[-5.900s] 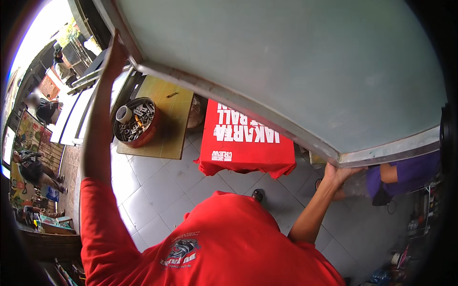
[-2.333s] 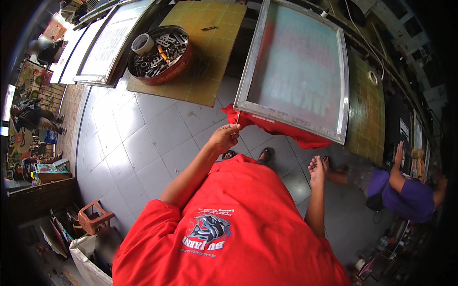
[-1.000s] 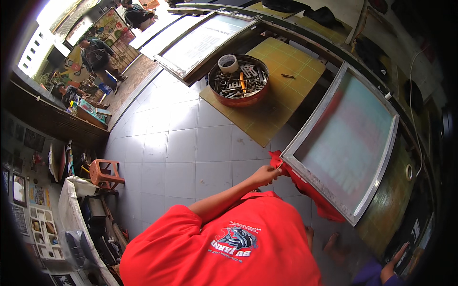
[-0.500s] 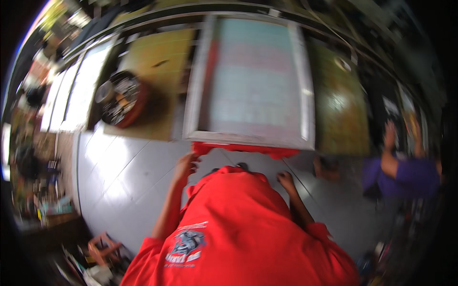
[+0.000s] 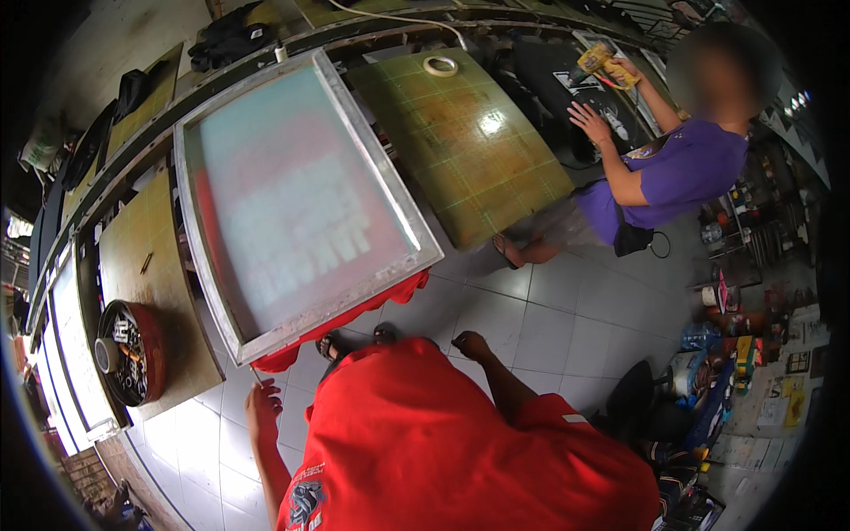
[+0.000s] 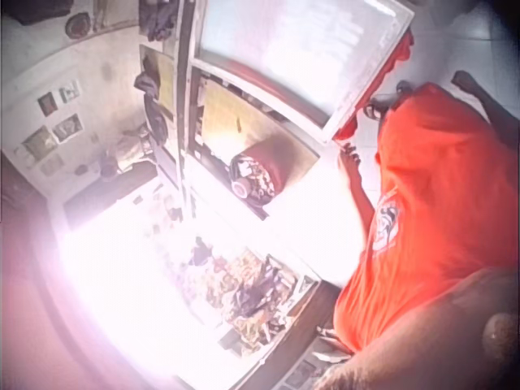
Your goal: The person places a large rectangular screen frame on a workbench and adjusts a red cloth underneath it. They use a screwdriver to tighten screws on the frame's corners, flip the frame to inspect the printed side, and then lift it to place it on top of another similar frame.
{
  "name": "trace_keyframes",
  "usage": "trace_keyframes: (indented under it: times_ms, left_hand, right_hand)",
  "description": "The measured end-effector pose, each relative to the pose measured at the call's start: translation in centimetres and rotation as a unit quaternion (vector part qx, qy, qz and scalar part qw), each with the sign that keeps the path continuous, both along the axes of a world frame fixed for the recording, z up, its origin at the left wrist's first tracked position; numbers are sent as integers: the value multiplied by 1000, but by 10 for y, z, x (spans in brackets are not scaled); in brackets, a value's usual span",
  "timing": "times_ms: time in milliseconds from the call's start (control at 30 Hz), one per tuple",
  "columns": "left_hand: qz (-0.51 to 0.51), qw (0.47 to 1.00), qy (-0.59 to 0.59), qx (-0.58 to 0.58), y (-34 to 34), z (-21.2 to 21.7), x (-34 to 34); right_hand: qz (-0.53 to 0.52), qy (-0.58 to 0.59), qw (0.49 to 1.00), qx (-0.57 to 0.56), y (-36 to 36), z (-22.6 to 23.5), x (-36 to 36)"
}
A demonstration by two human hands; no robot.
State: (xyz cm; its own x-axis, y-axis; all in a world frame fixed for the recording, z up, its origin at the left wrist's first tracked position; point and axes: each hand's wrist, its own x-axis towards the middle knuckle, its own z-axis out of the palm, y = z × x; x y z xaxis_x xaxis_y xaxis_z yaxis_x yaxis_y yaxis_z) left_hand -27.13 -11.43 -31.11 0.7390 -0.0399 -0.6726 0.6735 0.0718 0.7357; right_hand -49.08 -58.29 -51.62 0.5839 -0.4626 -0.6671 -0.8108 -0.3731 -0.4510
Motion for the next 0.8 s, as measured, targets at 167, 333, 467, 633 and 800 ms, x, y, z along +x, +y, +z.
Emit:
trace_keyframes:
  times_ms: [167,333,467,633,800]
  left_hand:
    - [69,985,92,-125,5,2,5]
    - [-117,890,-148,416,2,3,5]
    - [-108,828,-277,476,-13,0,-1]
    - [77,980,49,-177,-8,0,5]
    - [-54,907,-176,378,-19,-4,-1]
  right_hand:
    - [41,-12,999,-13,-8,-19,-18]
    - [259,-178,942,-119,-20,-42,1]
    - [-26,-101,985,135,-31,-13,38]
    - [-19,-75,986,149,-22,17,61]
    - [45,-62,989,128,-28,12,59]
